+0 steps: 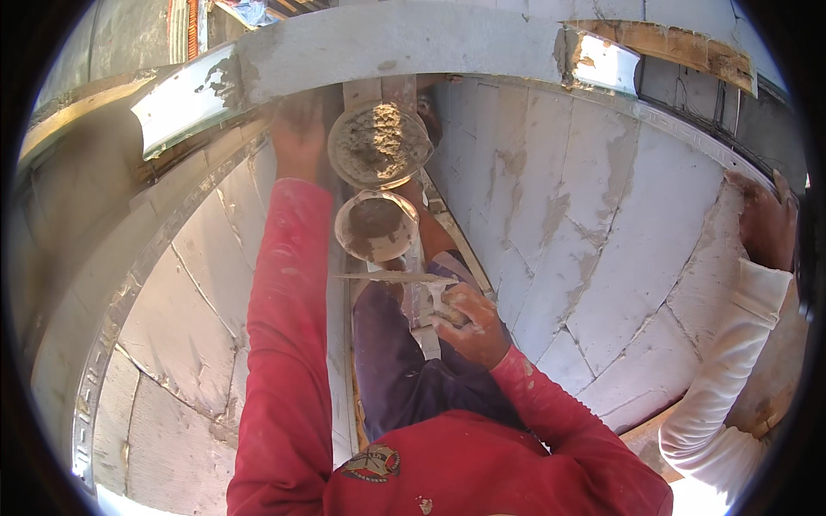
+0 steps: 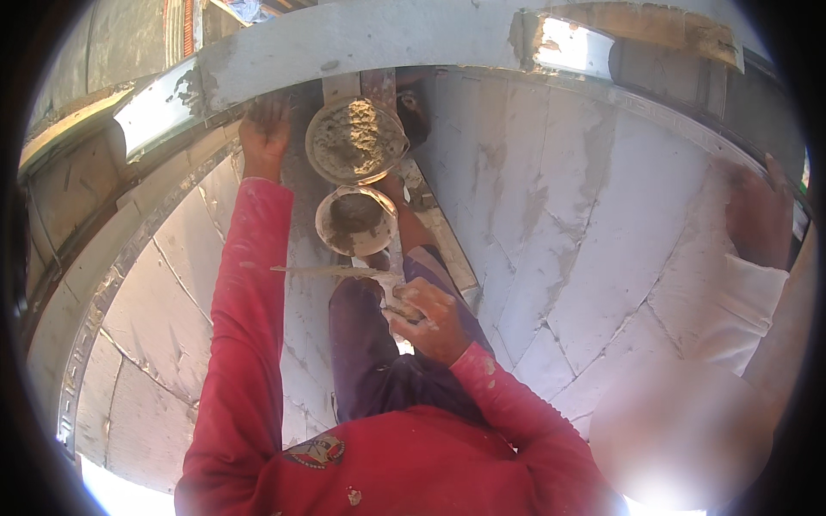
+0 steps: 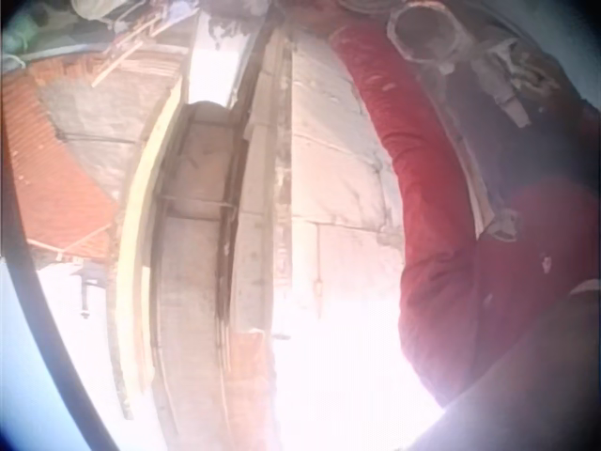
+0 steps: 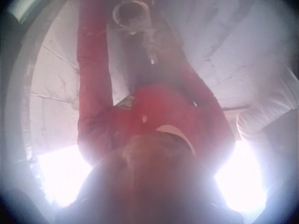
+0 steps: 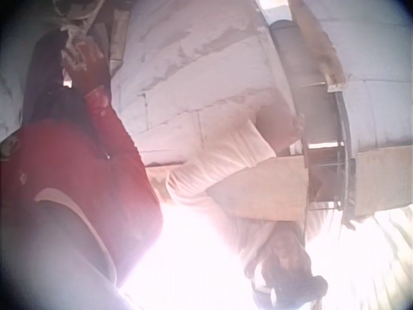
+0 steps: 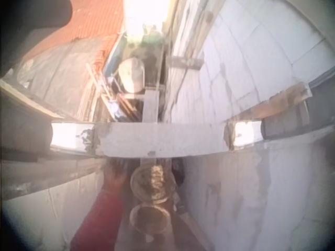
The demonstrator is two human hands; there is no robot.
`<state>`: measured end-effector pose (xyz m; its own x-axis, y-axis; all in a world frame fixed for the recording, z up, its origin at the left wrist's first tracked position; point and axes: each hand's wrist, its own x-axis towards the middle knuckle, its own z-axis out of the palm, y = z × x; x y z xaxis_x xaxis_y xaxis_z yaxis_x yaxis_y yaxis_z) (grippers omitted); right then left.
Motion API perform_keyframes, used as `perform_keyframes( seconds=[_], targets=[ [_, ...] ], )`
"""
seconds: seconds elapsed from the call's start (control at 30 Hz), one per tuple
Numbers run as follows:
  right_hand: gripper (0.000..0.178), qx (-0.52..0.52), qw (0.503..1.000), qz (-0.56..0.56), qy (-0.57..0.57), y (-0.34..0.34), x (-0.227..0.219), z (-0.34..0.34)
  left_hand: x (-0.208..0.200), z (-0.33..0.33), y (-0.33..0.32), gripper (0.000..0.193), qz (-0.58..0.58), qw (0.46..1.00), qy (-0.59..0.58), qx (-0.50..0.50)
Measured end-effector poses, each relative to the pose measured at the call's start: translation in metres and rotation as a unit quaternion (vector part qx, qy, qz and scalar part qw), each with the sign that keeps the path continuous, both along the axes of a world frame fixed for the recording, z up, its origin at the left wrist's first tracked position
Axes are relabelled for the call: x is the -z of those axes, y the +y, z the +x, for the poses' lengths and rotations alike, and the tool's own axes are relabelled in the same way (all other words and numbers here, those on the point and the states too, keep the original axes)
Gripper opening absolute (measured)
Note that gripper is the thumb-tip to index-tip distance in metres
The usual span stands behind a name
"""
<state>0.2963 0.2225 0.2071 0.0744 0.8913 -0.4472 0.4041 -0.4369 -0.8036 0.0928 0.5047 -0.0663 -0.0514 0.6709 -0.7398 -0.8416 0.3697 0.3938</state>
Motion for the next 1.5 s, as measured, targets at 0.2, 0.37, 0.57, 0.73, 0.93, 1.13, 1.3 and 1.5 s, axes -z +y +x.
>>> perform_keyframes(
  seconds=[0.2,0.37,0.57,0.73,0.93,1.13,1.3,1.5],
  targets=[
    [0.030,0.040,0.998,-0.046,-0.011,-0.021,0.011,0.004,0.001,0.012,0.001,0.044,-0.005,0.999,-0.001,-0.037],
    [0.029,0.032,0.998,-0.045,-0.014,-0.031,0.019,0.004,0.021,0.007,-0.002,0.047,0.039,0.999,-0.011,-0.007],
    [0.029,0.041,0.997,-0.062,0.023,-0.040,0.030,-0.007,0.042,-0.007,-0.004,0.040,-0.003,0.999,-0.032,-0.001],
    [0.030,0.080,0.995,-0.040,0.044,-0.047,0.049,-0.018,0.047,-0.012,-0.007,0.048,0.010,0.999,-0.028,0.015],
    [0.031,0.069,0.996,0.026,0.048,-0.032,0.080,-0.033,-0.006,0.016,0.000,0.041,-0.041,0.999,-0.002,0.002],
    [0.036,0.031,0.985,0.152,0.077,0.017,0.117,-0.053,0.018,0.003,-0.008,0.051,0.054,0.997,-0.020,0.046],
    [0.038,0.027,0.963,0.248,0.103,0.056,0.141,-0.058,0.019,0.018,-0.009,0.047,0.080,0.995,0.014,0.053],
    [0.038,0.058,0.953,0.274,0.119,0.066,0.152,-0.060,0.041,0.021,-0.014,0.047,0.146,0.983,-0.008,0.113]
  ],
)
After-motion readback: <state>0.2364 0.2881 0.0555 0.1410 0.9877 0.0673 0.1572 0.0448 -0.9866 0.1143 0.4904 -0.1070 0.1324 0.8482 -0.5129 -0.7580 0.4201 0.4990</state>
